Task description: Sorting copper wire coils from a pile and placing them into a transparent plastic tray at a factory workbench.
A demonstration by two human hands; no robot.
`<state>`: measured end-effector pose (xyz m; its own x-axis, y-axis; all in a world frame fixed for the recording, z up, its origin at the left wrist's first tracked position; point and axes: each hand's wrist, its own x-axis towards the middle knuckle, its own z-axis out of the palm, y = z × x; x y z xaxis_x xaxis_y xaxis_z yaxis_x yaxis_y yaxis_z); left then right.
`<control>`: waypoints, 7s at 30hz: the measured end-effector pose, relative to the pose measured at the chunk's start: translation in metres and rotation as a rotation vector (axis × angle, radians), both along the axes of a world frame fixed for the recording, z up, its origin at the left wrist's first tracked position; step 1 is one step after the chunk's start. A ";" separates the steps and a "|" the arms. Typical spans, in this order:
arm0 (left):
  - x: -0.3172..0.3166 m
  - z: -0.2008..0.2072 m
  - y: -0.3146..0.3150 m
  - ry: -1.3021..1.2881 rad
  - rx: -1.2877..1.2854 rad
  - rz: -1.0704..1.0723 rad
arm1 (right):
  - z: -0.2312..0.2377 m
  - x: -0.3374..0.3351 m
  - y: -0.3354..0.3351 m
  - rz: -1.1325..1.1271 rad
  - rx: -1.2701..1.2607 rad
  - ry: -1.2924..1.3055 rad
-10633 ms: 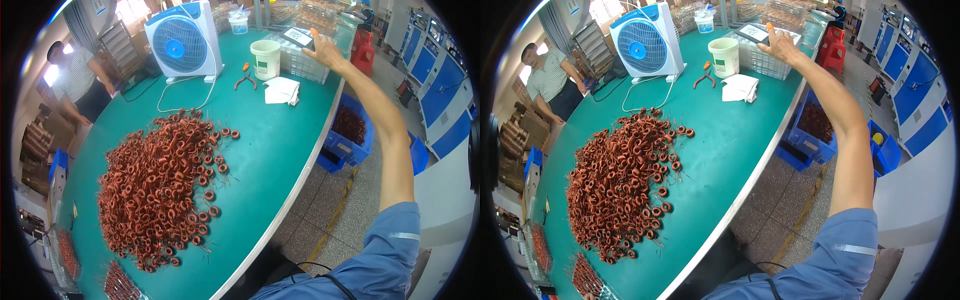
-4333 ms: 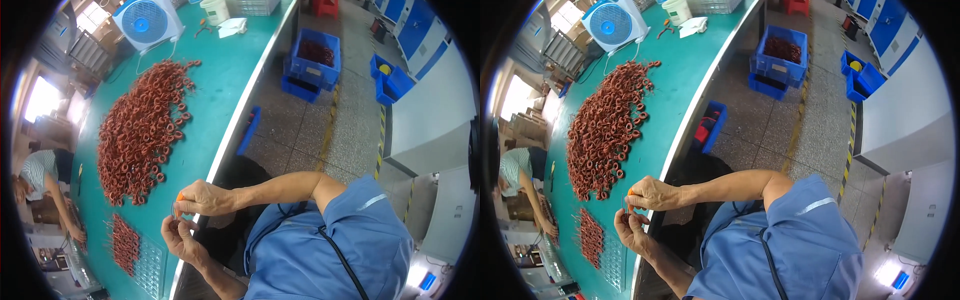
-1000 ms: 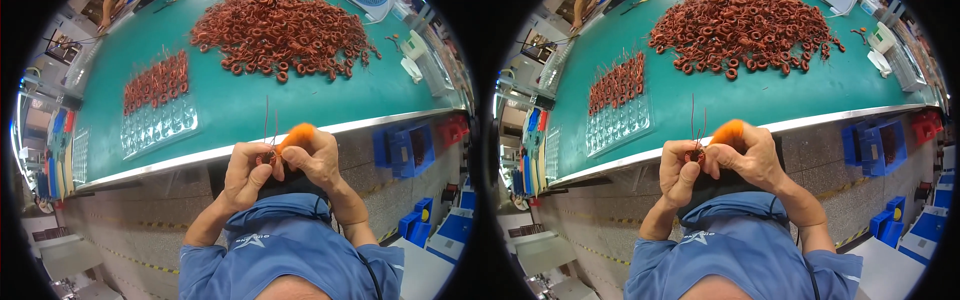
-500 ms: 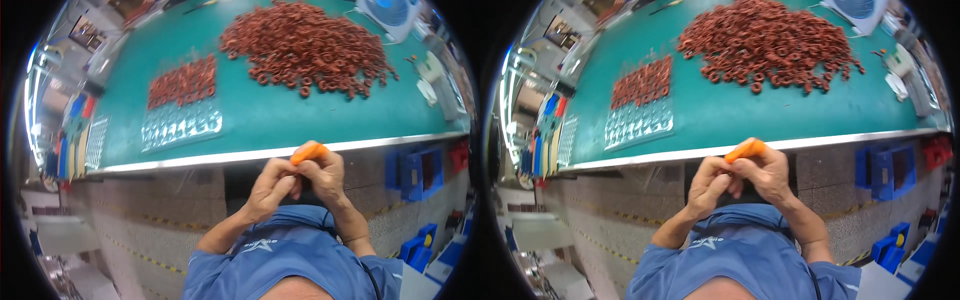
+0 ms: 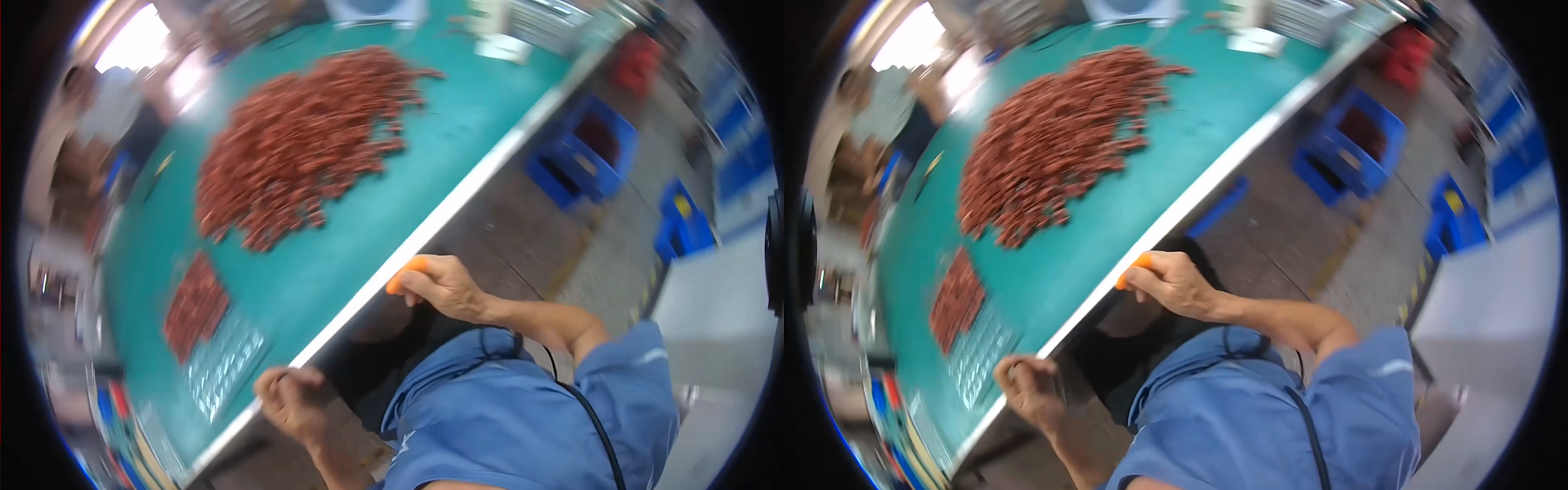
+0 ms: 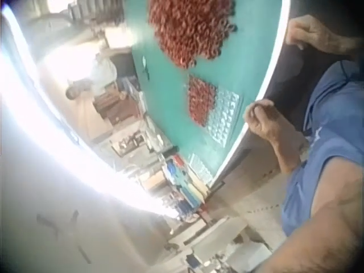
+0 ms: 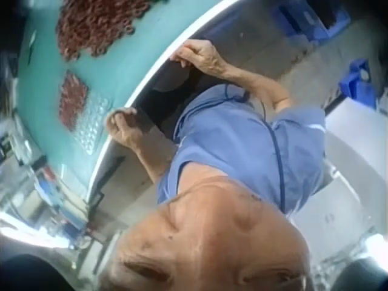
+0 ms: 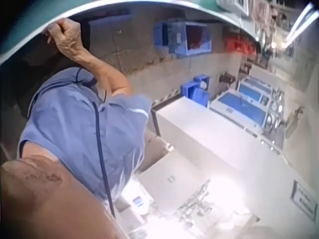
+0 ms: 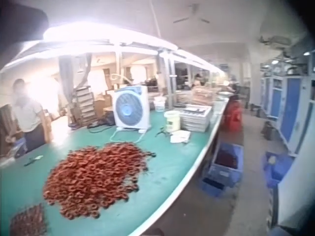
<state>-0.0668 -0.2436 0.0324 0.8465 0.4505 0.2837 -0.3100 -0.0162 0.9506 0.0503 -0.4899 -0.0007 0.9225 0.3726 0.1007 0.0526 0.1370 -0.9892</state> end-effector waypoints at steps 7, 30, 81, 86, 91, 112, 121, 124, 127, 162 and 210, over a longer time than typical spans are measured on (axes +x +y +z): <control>-0.013 -0.024 0.035 0.062 0.028 0.084 | -0.063 0.052 -0.252 -0.759 -0.288 0.378; 0.022 0.003 0.234 0.194 0.727 0.690 | 0.006 0.090 0.066 0.025 -0.510 -0.910; 0.058 0.003 0.121 0.093 1.034 0.186 | 0.104 0.238 0.107 -0.172 -0.263 -0.701; 0.102 0.013 0.068 -0.089 0.577 0.043 | 0.109 0.181 0.117 0.070 -0.131 -0.495; 0.135 0.004 0.026 -0.223 0.468 0.001 | 0.096 0.124 0.131 0.235 0.079 -0.169; 0.088 0.001 0.002 -0.109 0.263 -0.131 | 0.069 0.083 0.116 0.324 -0.119 -0.584; 0.085 0.022 -0.019 -0.113 0.507 0.053 | 0.069 0.080 0.108 0.029 0.067 -0.759; 0.084 0.014 -0.028 -0.153 0.656 0.162 | 0.066 0.071 0.099 -0.116 0.088 -0.975; 0.081 0.017 -0.033 -0.158 0.675 0.246 | 0.064 0.070 0.100 -0.251 0.178 -1.159; 0.086 0.024 0.004 0.008 -0.074 -0.214 | 0.030 0.061 0.114 0.238 0.127 -0.110; 0.054 -0.007 -0.032 0.011 -0.173 -0.329 | 0.024 0.030 0.047 0.140 0.356 0.106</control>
